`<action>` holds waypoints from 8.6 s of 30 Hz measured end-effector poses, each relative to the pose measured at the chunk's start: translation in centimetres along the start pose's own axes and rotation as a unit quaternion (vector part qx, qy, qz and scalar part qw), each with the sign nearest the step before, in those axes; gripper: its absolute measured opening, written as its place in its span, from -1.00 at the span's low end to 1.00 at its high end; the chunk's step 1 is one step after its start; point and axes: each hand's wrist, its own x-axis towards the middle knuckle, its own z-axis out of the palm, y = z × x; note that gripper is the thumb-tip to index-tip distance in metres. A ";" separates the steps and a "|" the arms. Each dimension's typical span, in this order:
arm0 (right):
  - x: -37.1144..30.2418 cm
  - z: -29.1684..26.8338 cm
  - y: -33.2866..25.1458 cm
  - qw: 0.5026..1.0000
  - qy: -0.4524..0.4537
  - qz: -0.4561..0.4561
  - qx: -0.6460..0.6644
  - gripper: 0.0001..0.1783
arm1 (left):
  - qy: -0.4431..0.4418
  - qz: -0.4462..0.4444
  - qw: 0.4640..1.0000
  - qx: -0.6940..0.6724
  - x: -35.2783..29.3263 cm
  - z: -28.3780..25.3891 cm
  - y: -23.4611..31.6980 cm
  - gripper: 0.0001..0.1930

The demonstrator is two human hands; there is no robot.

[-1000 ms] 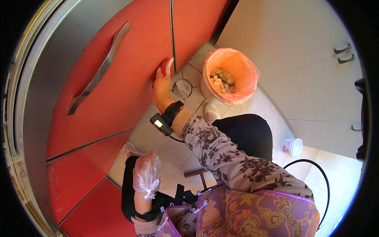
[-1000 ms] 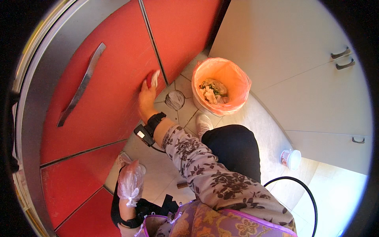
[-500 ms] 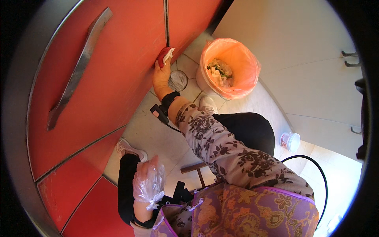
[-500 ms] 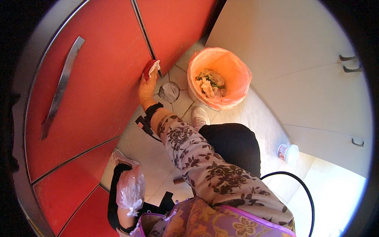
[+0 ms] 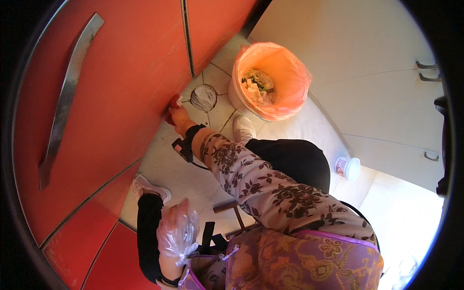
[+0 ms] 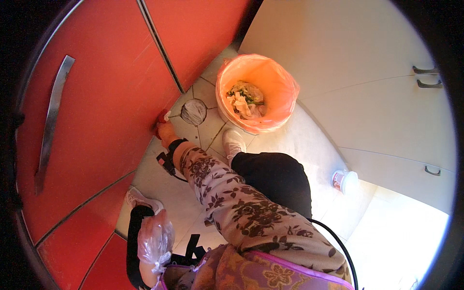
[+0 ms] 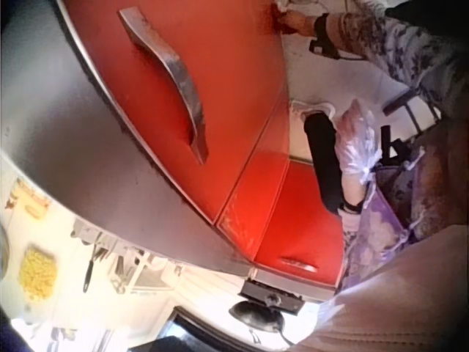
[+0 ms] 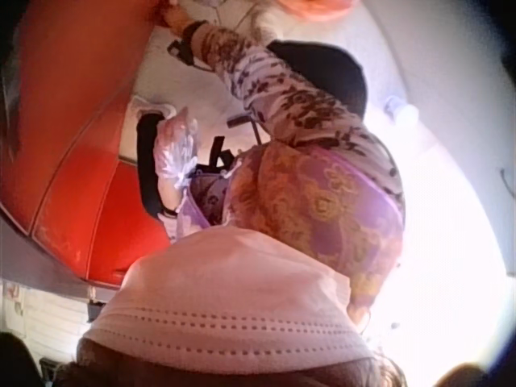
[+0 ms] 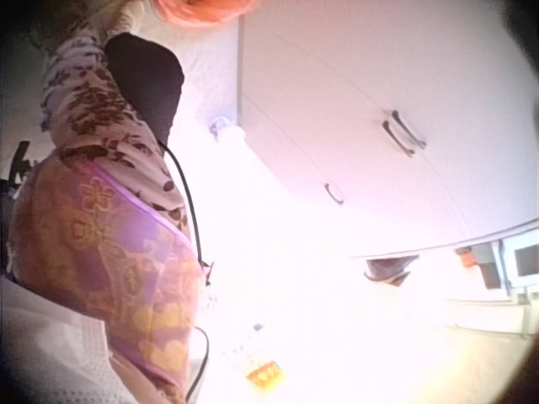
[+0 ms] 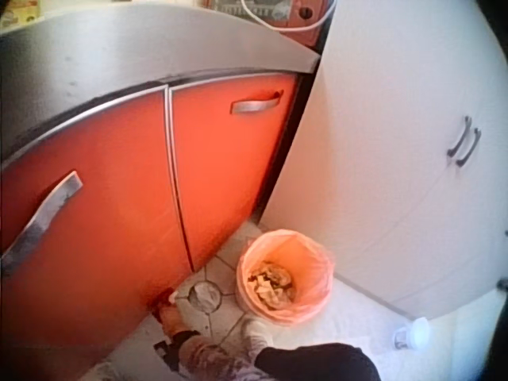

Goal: The person wipes the front surfaces of red kitchen cabinet doors using a red cloth and a white wipe. They move along the lower cabinet row, cleaning each door and its handle in sequence.

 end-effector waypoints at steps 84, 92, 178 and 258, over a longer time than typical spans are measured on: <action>-17.8 19.5 0.4 0.715 -0.145 -0.605 -0.319 -0.59 | -0.105 0.017 0.984 0.142 1.3 8.8 -18.0 -0.79; -17.1 17.7 -1.7 0.682 -0.197 -0.621 -0.332 -0.52 | -0.128 0.009 0.979 0.156 2.8 7.8 -17.1 -0.81; -14.4 14.7 -7.0 0.699 -0.097 -0.576 -0.413 -0.46 | -0.093 0.054 0.982 0.153 0.7 7.6 -15.2 -0.77; -7.9 7.5 -0.9 0.957 -0.131 0.155 0.207 -0.75 | 0.045 -0.113 0.925 -0.360 0.8 2.3 -11.8 -0.59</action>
